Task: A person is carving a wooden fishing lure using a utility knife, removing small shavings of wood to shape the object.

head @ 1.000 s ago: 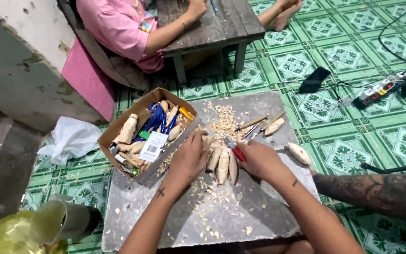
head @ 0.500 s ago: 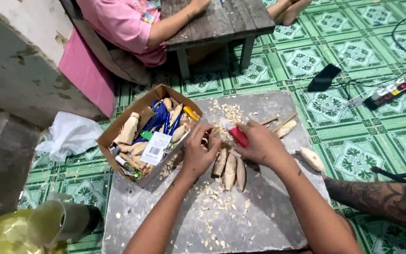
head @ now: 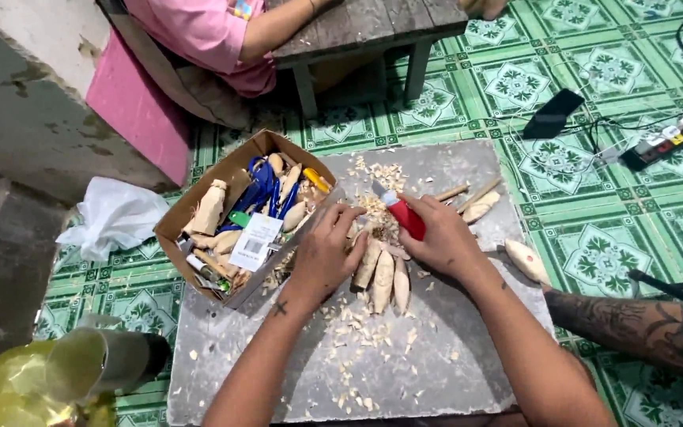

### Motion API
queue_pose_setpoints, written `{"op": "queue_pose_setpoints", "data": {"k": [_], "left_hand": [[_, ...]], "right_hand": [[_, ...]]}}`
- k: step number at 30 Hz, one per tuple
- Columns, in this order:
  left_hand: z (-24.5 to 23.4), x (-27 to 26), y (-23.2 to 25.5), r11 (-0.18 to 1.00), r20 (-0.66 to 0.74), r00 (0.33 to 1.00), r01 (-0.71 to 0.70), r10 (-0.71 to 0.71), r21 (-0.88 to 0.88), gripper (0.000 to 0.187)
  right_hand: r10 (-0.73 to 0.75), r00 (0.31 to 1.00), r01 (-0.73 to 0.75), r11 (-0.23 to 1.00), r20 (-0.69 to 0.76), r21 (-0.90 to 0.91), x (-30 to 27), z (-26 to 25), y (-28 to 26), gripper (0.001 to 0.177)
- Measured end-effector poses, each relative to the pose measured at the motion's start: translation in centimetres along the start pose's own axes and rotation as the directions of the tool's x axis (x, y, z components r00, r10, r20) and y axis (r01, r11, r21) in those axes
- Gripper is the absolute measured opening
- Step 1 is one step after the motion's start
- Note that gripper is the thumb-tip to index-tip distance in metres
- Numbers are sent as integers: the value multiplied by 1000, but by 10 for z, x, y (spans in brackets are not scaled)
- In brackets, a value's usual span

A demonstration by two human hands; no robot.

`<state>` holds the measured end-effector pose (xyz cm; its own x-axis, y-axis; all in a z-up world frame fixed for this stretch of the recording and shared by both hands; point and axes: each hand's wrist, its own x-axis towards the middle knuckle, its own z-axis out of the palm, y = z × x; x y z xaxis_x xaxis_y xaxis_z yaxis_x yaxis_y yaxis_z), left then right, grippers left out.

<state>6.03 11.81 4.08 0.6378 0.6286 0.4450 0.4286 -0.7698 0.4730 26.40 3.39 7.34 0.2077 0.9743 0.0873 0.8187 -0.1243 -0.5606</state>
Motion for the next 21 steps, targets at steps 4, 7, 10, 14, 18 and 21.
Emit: {"op": "queue_pose_setpoints", "data": {"k": [4,7,10,14,18,21], "left_hand": [[-11,-19,19,989,33,990,-139,137,51,26],[-44,-41,74,973,203,952,-229,228,-19,22],[-47,-82,112,935,355,865,-316,354,-162,27],[-45,-129,133,908,489,766,-364,418,-206,41],[-14,-189,97,909,467,821,-409,328,81,70],[-35,-192,86,755,407,885,-424,227,500,77]], "right_hand": [[-24,999,23,999,41,25,0,4,3,56],[-31,997,29,999,70,23,3,6,9,58],[-36,993,34,999,110,23,0,7,9,61],[-55,990,54,998,132,11,-1,7,5,57],[-65,988,65,998,140,6,-2,7,4,55],[-52,985,51,999,163,6,-2,8,4,55]]}}
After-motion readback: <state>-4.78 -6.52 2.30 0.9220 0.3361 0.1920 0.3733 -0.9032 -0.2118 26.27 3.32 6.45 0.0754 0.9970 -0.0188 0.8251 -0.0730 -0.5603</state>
